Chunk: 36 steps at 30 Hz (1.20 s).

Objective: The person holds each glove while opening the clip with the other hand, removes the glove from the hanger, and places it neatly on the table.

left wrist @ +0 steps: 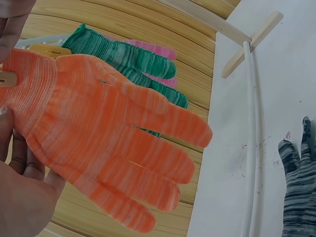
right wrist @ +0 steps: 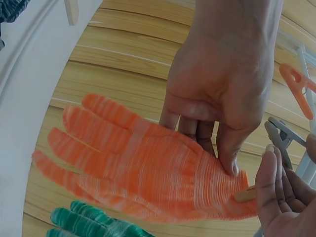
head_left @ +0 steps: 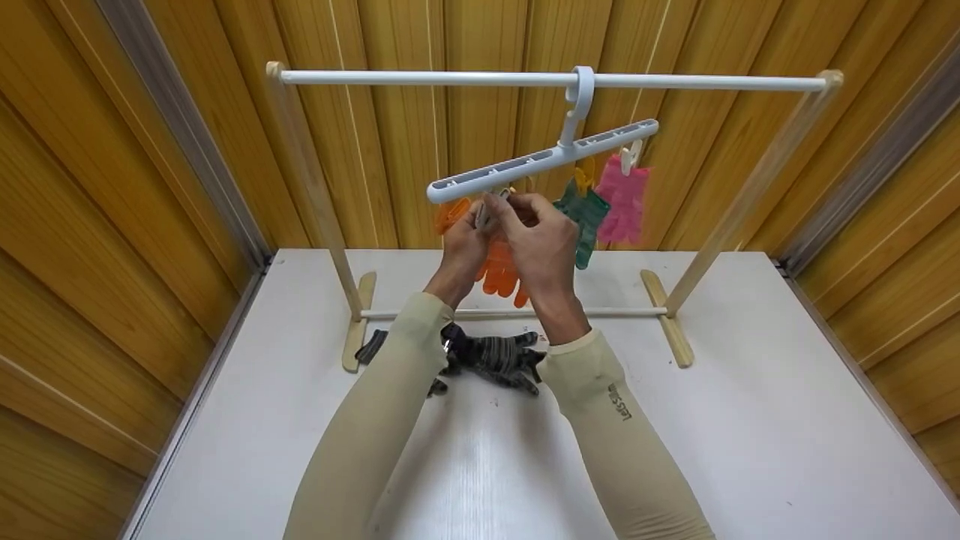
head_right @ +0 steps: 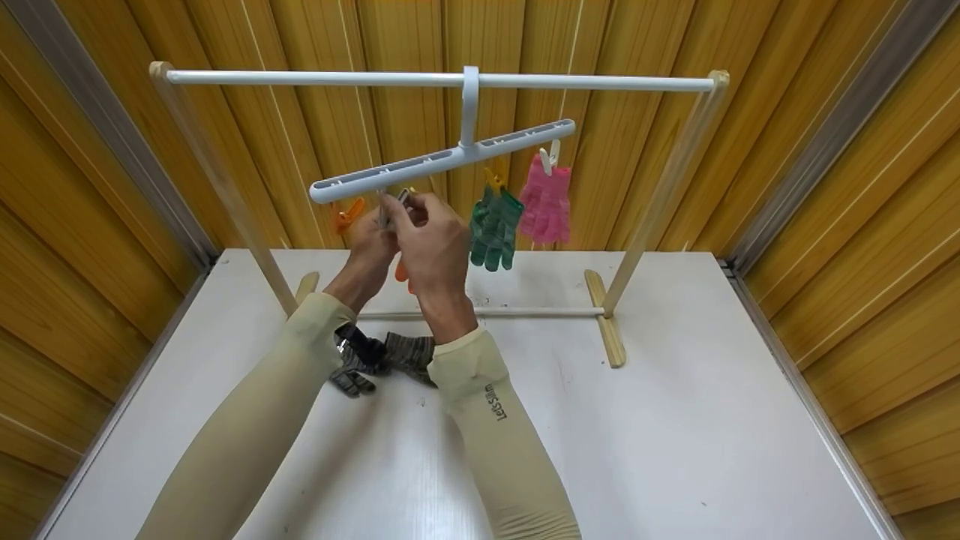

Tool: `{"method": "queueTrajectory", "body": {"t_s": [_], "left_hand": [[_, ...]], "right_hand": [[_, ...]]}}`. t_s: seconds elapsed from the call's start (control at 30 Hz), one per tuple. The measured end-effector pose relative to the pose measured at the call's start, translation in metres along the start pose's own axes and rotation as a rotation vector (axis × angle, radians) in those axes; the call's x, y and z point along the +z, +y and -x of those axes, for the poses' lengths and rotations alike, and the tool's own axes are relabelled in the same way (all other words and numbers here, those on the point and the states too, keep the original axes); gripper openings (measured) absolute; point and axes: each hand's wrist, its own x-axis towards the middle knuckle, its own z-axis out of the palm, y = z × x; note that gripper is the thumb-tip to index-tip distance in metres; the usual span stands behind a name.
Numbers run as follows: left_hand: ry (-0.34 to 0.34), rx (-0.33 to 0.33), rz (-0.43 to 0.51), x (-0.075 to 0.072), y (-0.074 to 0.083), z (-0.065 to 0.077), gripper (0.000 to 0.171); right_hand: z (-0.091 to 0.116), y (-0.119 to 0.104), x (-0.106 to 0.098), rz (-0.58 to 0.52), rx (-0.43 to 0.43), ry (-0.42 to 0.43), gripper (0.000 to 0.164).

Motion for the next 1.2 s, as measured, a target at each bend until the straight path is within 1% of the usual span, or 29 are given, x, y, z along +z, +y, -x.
{"method": "queueTrajectory", "body": {"t_s": [0.1, 0.27, 0.37, 0.5, 0.6, 0.7, 0.8, 0.97, 1.03, 1.2], "left_hand": [[0.011, 0.019, -0.011, 0.000, 0.000, -0.001, 0.028], [0.026, 0.032, -0.028, 0.000, 0.001, -0.002, 0.034], [0.018, 0.029, -0.007, 0.000, 0.001, -0.002, 0.039], [0.006, 0.033, 0.015, -0.001, 0.001, -0.002, 0.035], [0.000, 0.043, 0.003, -0.001, 0.001, -0.002, 0.034], [-0.001, 0.043, -0.012, -0.001, 0.003, -0.001, 0.034], [0.013, 0.037, -0.026, -0.001, 0.005, -0.001, 0.030], [0.058, 0.038, -0.042, -0.002, 0.007, -0.001, 0.026], [0.063, 0.037, -0.045, -0.002, 0.007, -0.001, 0.026], [0.057, -0.013, -0.039, -0.001, 0.008, -0.002, 0.029]], "right_hand": [[0.000, 0.001, -0.003, -0.004, -0.016, 0.024, 0.034], [-0.001, 0.004, -0.009, 0.066, -0.091, 0.109, 0.033], [-0.002, 0.007, -0.011, 0.097, -0.132, 0.154, 0.033], [-0.003, 0.011, -0.012, 0.153, -0.170, 0.198, 0.036], [-0.004, 0.014, -0.013, 0.204, -0.180, 0.216, 0.040], [-0.005, 0.016, -0.014, 0.228, -0.171, 0.211, 0.043], [-0.007, 0.017, -0.013, 0.230, -0.142, 0.188, 0.046], [-0.012, 0.015, -0.011, 0.186, -0.103, 0.128, 0.050], [-0.013, 0.015, -0.011, 0.170, -0.100, 0.111, 0.050], [-0.016, 0.015, -0.011, 0.144, -0.100, 0.093, 0.045]]}}
